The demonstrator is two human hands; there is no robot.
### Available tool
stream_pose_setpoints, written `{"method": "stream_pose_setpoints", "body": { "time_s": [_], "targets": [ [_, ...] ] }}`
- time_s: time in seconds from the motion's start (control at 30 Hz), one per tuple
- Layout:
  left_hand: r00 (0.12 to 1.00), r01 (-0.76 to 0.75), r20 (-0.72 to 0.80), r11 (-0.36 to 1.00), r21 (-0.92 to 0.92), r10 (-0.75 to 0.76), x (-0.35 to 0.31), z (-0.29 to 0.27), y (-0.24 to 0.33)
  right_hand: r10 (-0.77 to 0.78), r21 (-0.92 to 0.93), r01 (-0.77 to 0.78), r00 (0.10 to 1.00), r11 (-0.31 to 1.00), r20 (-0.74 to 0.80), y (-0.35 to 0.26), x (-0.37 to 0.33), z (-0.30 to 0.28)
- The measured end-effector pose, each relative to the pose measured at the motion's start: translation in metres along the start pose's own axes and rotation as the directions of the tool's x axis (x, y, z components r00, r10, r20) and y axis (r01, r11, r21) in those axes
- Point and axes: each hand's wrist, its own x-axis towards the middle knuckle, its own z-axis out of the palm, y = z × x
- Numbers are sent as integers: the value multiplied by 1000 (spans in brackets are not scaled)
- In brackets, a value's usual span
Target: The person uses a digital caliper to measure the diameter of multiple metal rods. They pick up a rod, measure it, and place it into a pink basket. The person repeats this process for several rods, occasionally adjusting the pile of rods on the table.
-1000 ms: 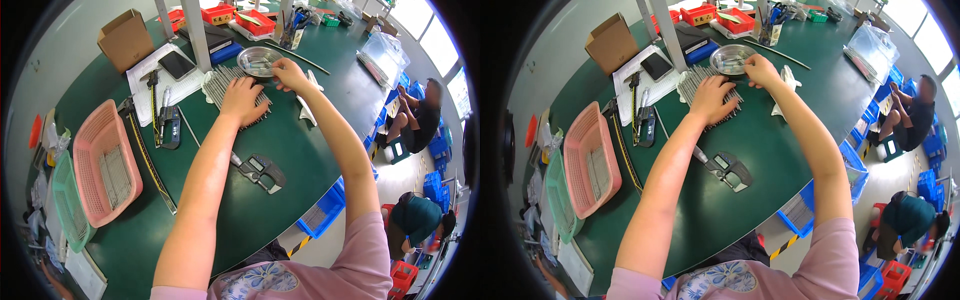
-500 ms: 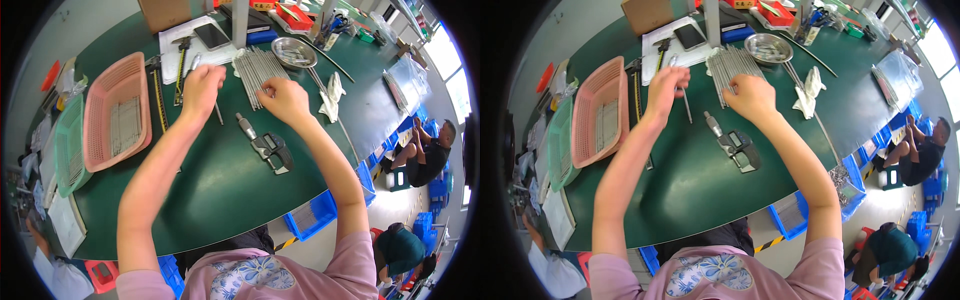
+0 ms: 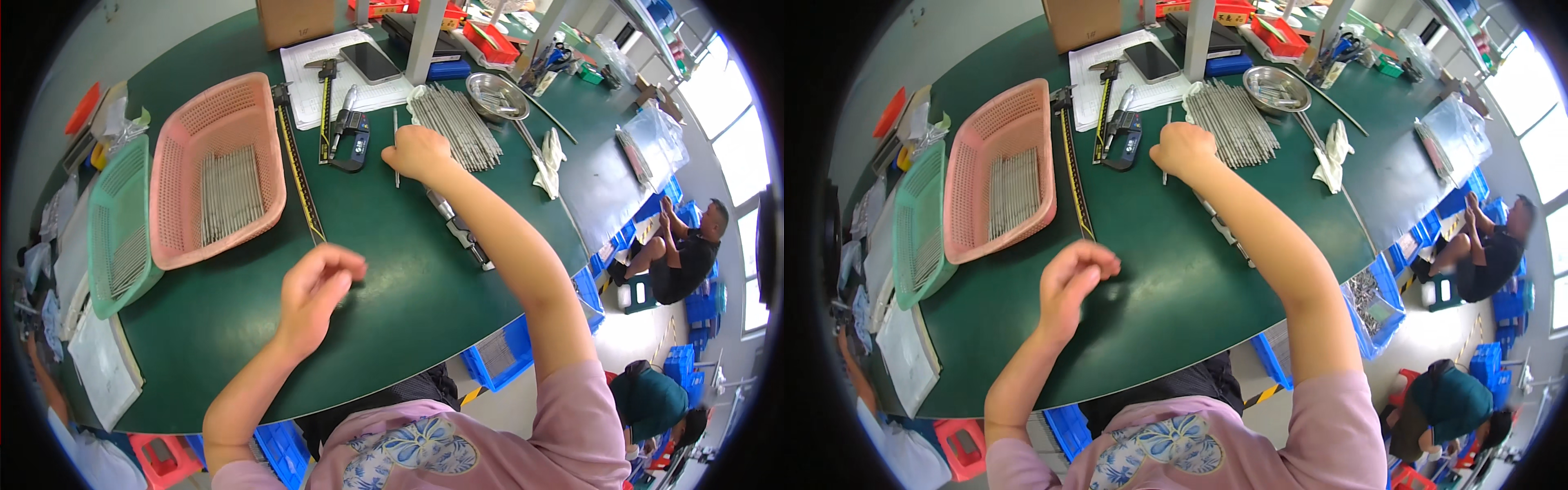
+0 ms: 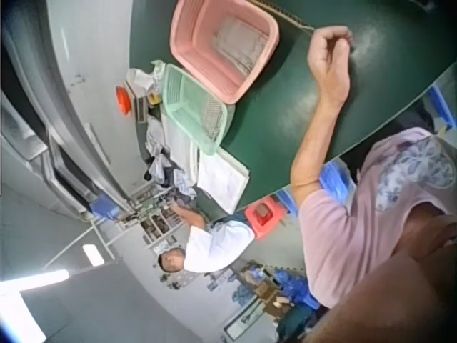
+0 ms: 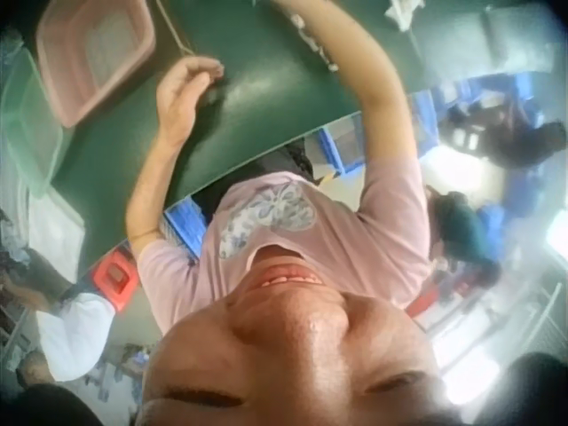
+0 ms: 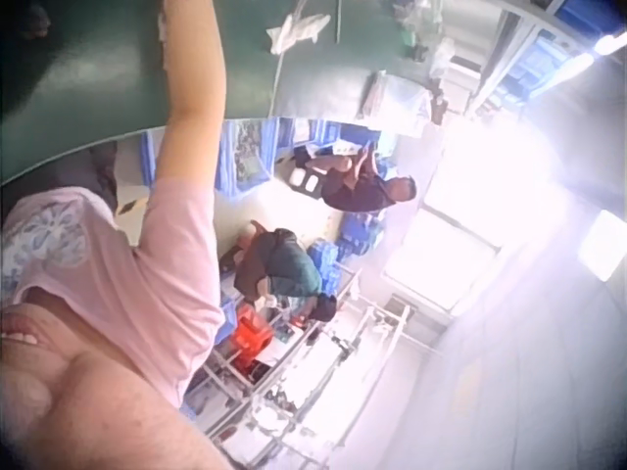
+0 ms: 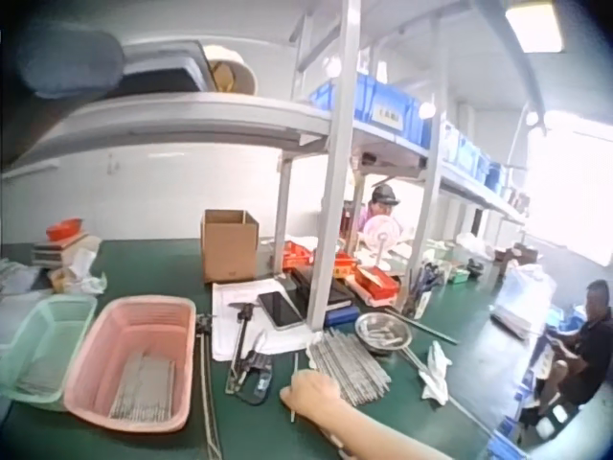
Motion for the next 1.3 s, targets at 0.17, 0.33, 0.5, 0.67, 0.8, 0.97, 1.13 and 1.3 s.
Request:
{"method": "stream_pose_setpoints", "body": {
  "time_s": [0.17,0.33,0.5,0.67,0.8,0.97,1.13,1.3],
  "targets": [
    [989,-116,-88,993,30,118,-44,-36,-15,-11,25,14,992,1000,-122,32,11,-36],
    [992,-101,-60,990,95,107,-45,-35,-25,142,-277,-178,979,944,-146,90,6,-55],
    [989,-113,-73,975,193,129,-46,-36,-26,164,-356,-246,956,902,-245,100,6,-42],
    [987,-113,-75,944,311,143,-47,-36,-24,-185,-251,115,944,961,-272,49,17,-25],
    [986,-122,-66,939,322,151,-45,-35,-23,-431,-570,298,895,766,-112,21,36,-14],
    [991,-100,-49,939,330,123,-45,-34,-19,-334,-756,242,942,608,34,0,64,-18],
    [992,-103,-25,928,357,120,-46,-35,-19,-406,-771,307,911,558,69,8,76,-19],
    [993,-103,-22,922,374,120,-48,-37,-22,-476,-490,309,840,815,-261,47,60,-35]
  ]
}}
